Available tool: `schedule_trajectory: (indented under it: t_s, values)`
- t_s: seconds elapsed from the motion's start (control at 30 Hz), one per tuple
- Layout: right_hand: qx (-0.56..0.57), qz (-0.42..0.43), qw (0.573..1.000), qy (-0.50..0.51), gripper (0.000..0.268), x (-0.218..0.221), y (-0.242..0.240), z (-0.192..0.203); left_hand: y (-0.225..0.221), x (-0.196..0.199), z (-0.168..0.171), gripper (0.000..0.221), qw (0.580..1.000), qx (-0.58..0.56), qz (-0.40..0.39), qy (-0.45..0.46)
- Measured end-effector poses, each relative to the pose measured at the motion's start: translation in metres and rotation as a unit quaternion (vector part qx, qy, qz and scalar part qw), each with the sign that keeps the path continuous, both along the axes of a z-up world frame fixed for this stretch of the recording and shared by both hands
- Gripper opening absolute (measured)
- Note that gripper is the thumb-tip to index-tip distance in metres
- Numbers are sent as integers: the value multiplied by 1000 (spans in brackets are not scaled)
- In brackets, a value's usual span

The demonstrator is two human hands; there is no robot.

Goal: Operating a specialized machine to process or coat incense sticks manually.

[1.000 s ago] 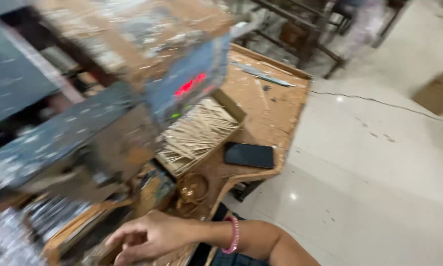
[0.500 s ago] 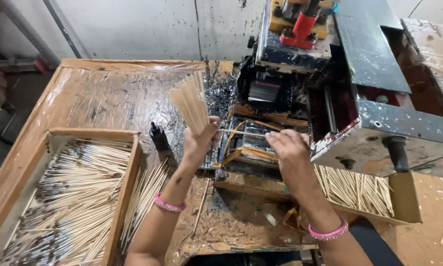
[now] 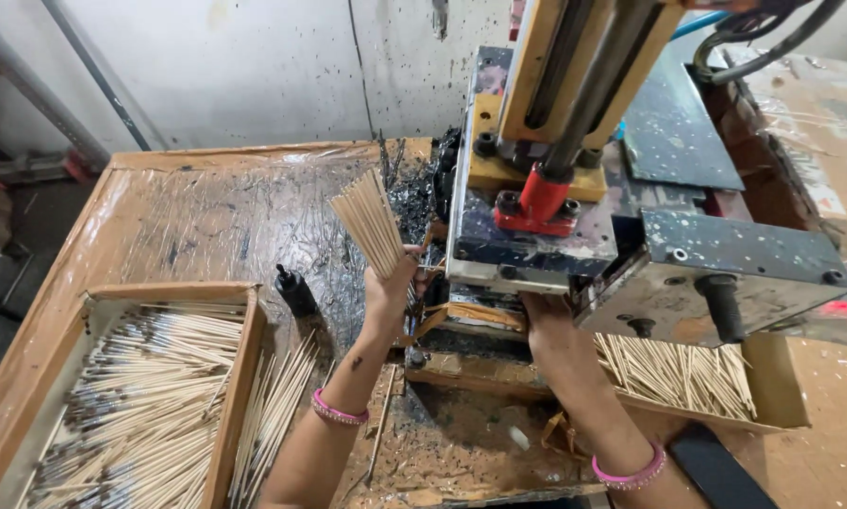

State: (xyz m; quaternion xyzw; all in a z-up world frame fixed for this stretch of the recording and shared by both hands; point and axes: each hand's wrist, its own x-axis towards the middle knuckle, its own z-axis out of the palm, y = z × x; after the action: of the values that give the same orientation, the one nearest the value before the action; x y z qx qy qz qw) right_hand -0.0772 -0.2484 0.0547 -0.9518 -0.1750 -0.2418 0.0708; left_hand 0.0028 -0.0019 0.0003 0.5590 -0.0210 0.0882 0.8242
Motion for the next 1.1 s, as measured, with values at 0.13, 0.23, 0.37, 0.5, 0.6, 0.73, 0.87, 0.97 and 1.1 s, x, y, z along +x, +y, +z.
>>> schedule_trajectory:
  t_s: [0.13,0.23,0.37,0.5,0.6,0.73,0.87,0.97,1.1]
  values:
    - [-232,-44,959,-157,53,0,0,13,3,-3,-12,22,1000,9,9,-15]
    - [-134,8,985,-104,41,17,-7,-6,4,-13,-18,30,998,17,24,54]
    - [-53,-16,993,-108,24,-12,-2,-6,12,-53,-9,24,999,-15,27,19]
    - [193,-43,980,-15,21,-52,-58,-69,49,-83,-54,17,993,76,54,75]
    - [170,-109,971,-127,28,-78,-96,-66,77,-106,-96,15,996,67,22,62]
    - [232,-222,947,26,40,-94,-89,-59,79,-125,-132,10,988,119,-99,0]
    - [577,-25,760,298,37,-97,-44,-57,8,-138,-26,35,942,278,-189,-11]
    - [657,136,684,286,21,-77,-35,-41,17,-123,-23,18,905,246,-328,-115]
    - [518,213,812,164,13,-45,-19,-11,48,-88,6,15,974,115,-190,44]
